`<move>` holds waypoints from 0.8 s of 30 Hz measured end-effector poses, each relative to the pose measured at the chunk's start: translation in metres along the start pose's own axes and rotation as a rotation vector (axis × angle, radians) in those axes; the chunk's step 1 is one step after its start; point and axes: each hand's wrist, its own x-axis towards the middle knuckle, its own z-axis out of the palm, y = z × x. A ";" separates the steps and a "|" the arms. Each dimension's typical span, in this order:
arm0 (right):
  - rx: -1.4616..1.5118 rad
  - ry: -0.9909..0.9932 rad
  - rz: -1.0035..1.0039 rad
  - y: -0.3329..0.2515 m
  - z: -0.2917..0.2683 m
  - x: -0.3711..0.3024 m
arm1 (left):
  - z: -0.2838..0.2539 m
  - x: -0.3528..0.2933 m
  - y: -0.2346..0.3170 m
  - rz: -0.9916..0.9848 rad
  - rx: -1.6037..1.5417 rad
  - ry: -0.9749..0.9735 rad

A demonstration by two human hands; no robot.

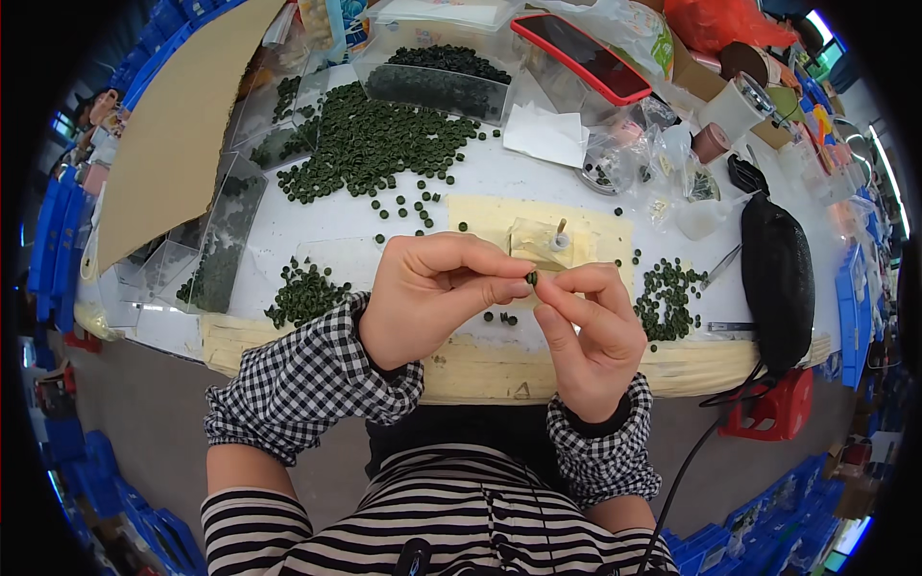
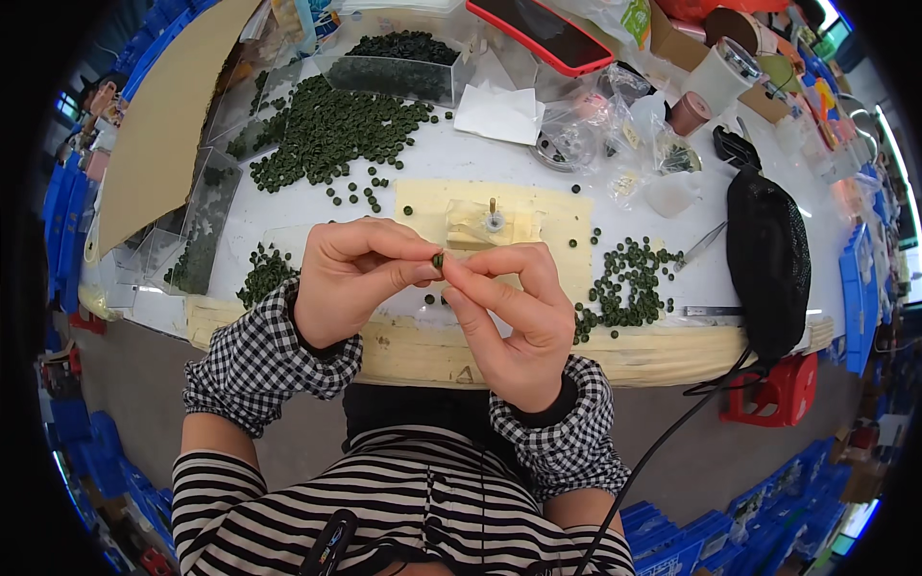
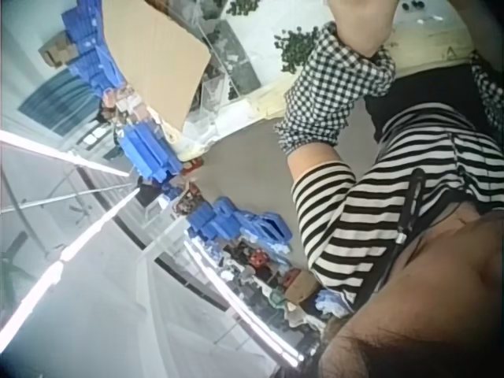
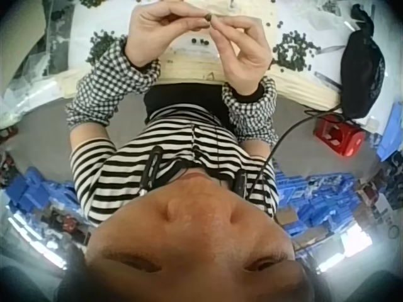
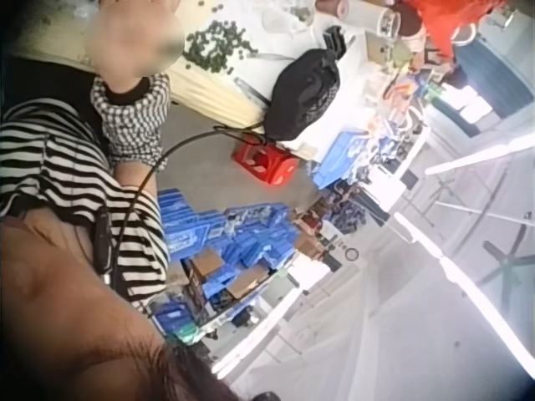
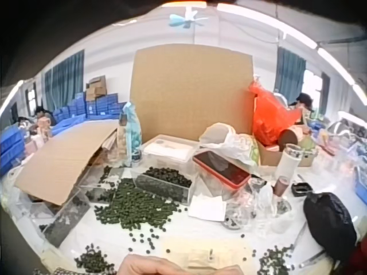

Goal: Assembling small green plastic components on a workbench using a jig.

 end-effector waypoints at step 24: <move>-0.018 -0.022 -0.078 0.005 -0.001 0.001 | -0.001 0.002 0.004 -0.087 -0.165 -0.032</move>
